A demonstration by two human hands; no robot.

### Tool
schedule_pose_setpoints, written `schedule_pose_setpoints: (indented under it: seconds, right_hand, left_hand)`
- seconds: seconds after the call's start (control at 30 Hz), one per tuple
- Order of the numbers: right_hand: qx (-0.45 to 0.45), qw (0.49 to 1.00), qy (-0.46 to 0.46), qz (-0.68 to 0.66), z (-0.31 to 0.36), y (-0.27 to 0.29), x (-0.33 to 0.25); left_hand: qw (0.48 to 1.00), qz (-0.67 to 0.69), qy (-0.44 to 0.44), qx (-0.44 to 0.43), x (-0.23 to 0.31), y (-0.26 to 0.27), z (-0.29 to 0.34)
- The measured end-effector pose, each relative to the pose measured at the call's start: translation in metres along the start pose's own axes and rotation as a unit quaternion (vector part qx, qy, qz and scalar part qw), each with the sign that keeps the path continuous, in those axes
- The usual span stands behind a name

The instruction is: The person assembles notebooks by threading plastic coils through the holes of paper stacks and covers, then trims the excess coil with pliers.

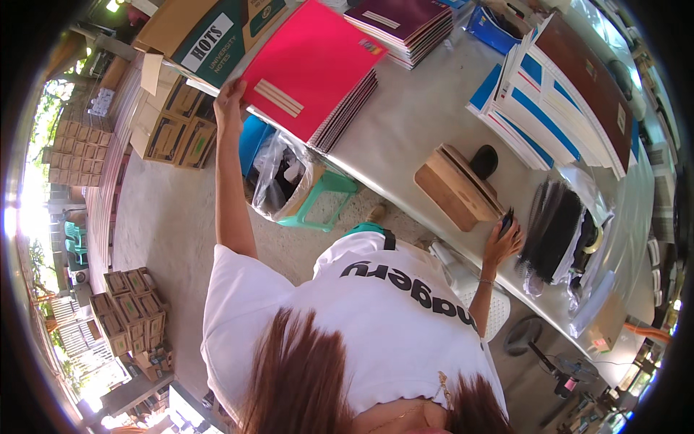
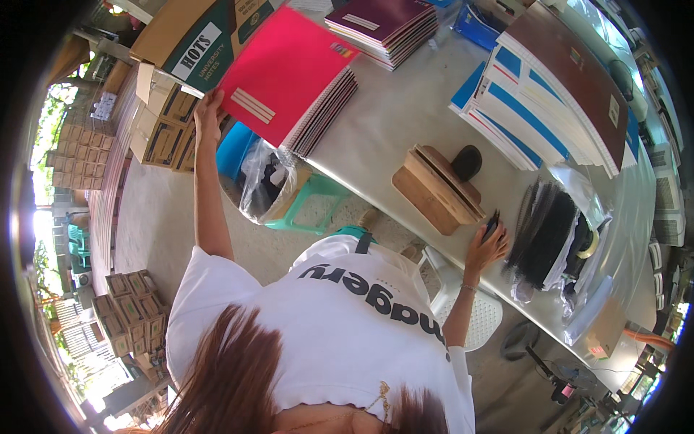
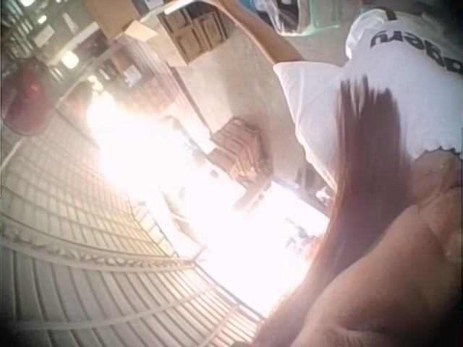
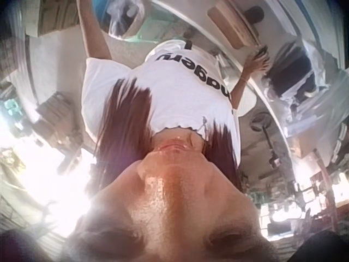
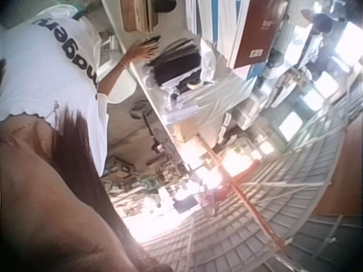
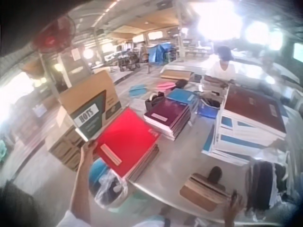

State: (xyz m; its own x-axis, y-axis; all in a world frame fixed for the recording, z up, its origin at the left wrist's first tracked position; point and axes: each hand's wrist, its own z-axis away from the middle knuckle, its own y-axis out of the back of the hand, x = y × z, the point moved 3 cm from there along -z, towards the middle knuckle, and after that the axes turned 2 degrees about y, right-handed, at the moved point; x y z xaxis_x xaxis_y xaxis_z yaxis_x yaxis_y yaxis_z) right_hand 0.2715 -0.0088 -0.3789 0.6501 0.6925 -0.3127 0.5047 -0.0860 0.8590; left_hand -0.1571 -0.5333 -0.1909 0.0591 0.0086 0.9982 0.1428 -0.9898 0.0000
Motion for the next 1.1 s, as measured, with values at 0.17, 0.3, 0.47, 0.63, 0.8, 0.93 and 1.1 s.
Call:
schedule_pose_setpoints:
  seconds: [0.17,0.3,0.47,0.63,0.8,0.93,1.1]
  right_hand:
    - [0.003,1.000,0.000,0.021,-0.002,0.001,-0.004]
    - [0.010,0.999,0.004,0.032,-0.001,0.003,-0.003]
    - [0.011,0.999,0.010,0.035,-0.002,0.005,-0.006]
    - [0.018,0.999,0.013,0.035,-0.002,0.004,-0.004]
    - [0.011,0.999,0.003,0.044,-0.003,0.002,-0.004]
    - [0.010,0.999,-0.002,0.048,-0.004,0.003,-0.006]
    - [0.016,0.998,0.001,0.056,-0.004,0.005,-0.007]
  left_hand:
    - [0.995,-0.022,0.087,0.048,-0.078,0.042,-0.029]
    - [0.994,-0.029,0.088,0.049,-0.100,0.032,-0.026]
    - [0.993,-0.092,0.058,0.038,-0.099,0.029,-0.026]
    - [0.965,-0.259,0.043,0.022,-0.085,0.027,-0.025]
    - [0.987,-0.153,0.039,-0.026,-0.103,0.035,-0.029]
    - [0.985,-0.165,0.033,-0.039,-0.106,0.034,-0.029]
    - [0.972,-0.225,0.045,-0.045,-0.103,0.032,-0.027]
